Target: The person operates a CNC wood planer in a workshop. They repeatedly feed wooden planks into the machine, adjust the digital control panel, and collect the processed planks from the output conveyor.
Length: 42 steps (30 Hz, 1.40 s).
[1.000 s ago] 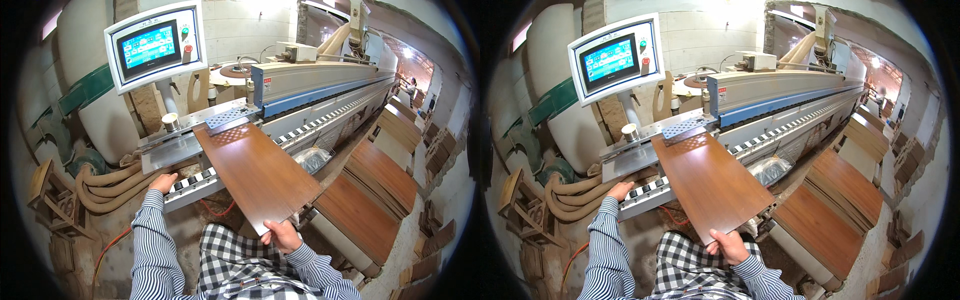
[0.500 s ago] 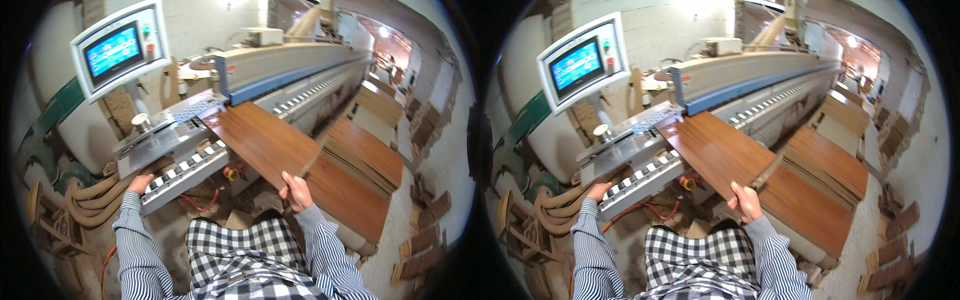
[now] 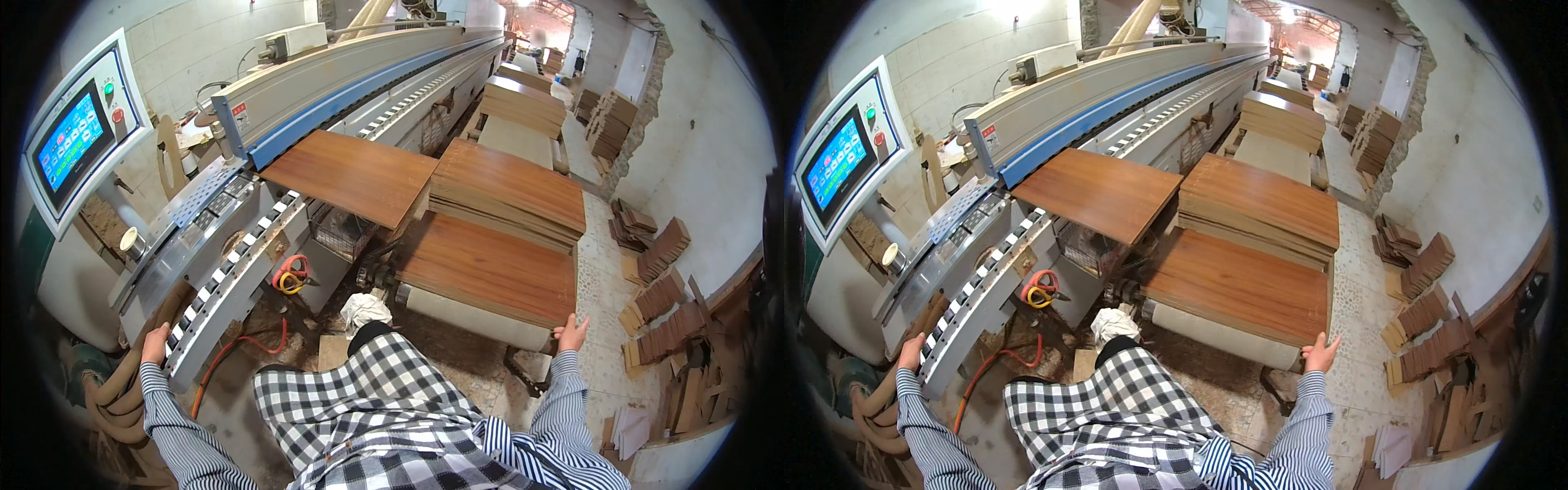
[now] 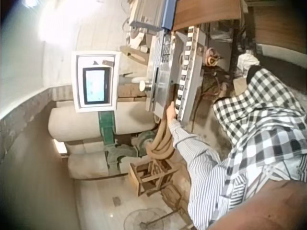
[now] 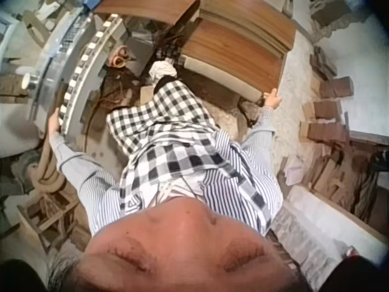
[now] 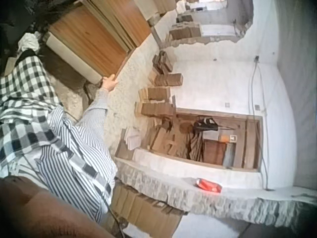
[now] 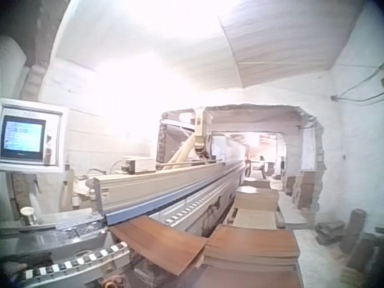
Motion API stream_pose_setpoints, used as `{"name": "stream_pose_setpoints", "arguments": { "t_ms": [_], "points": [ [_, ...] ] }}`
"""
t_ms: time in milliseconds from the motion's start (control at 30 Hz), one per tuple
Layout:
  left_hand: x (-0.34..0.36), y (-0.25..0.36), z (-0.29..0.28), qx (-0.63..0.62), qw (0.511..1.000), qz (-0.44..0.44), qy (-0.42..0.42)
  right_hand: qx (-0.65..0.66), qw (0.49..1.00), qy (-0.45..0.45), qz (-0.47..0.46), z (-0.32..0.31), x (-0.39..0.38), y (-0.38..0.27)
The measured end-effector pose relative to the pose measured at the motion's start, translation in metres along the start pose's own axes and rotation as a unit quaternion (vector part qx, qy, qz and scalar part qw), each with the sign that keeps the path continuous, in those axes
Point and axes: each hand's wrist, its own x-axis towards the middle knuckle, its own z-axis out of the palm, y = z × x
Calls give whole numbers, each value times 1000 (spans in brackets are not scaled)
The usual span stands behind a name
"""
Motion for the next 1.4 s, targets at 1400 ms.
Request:
{"name": "stream_pose_setpoints", "arguments": {
  "t_ms": [1400],
  "points": [
    [-31, 59, -2, 116, 991, -67, 17, 339, 782, -493, 174, -62, -125, -46]
  ]
}}
